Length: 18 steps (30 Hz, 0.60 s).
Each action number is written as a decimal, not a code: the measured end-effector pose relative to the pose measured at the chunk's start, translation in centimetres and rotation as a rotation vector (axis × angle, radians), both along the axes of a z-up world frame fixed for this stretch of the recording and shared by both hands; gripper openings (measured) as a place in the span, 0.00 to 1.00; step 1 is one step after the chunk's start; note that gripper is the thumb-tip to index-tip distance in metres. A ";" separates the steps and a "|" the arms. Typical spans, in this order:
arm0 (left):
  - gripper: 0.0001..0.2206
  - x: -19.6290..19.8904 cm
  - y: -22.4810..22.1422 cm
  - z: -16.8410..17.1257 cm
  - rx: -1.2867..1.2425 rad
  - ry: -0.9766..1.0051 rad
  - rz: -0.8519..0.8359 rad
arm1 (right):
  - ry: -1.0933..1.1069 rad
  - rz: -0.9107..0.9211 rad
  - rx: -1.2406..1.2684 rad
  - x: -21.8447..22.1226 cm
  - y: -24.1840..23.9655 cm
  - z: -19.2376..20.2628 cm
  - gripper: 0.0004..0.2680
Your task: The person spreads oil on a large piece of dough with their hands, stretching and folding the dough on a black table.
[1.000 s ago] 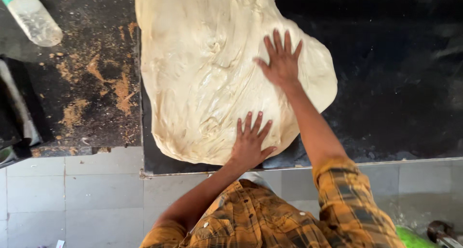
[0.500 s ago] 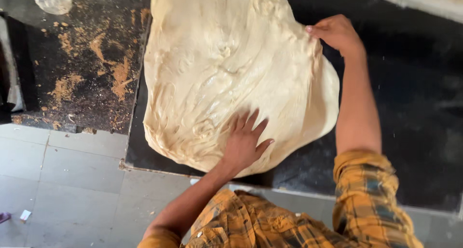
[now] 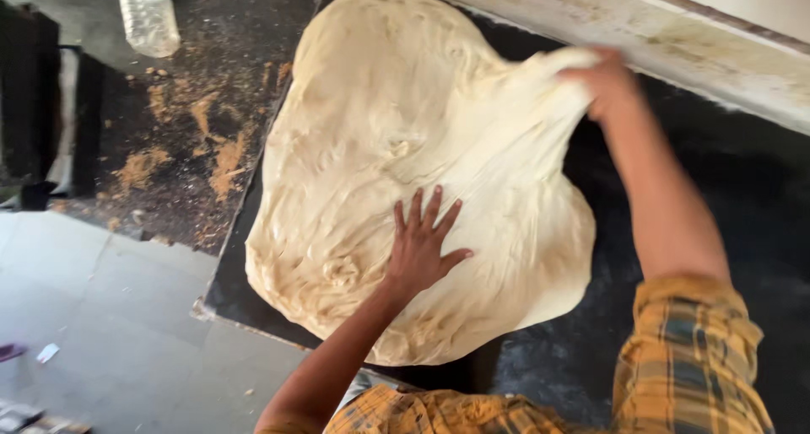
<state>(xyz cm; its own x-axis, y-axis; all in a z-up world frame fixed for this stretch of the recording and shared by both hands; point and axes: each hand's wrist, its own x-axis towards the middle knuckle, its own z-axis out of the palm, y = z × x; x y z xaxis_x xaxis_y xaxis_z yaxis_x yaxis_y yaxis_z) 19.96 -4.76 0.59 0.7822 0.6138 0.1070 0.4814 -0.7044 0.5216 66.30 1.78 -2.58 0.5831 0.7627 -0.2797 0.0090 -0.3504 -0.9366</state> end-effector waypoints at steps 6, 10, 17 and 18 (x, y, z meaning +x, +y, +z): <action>0.40 0.1 -0.3 -0.9 0.034 0.040 0.007 | -0.453 -0.127 -0.208 2.8 6.2 -6.8 0.18; 0.38 -0.4 -0.4 -1.4 0.072 0.042 0.020 | 0.128 0.346 -0.259 5.2 0.0 -3.4 0.26; 0.39 -0.4 -1.3 -0.2 0.003 0.061 -0.013 | -0.950 0.482 0.144 -11.0 -2.4 0.4 0.19; 0.39 -0.3 -0.8 -0.3 0.003 0.077 -0.016 | -1.031 0.574 -0.024 -14.5 0.9 -0.2 0.25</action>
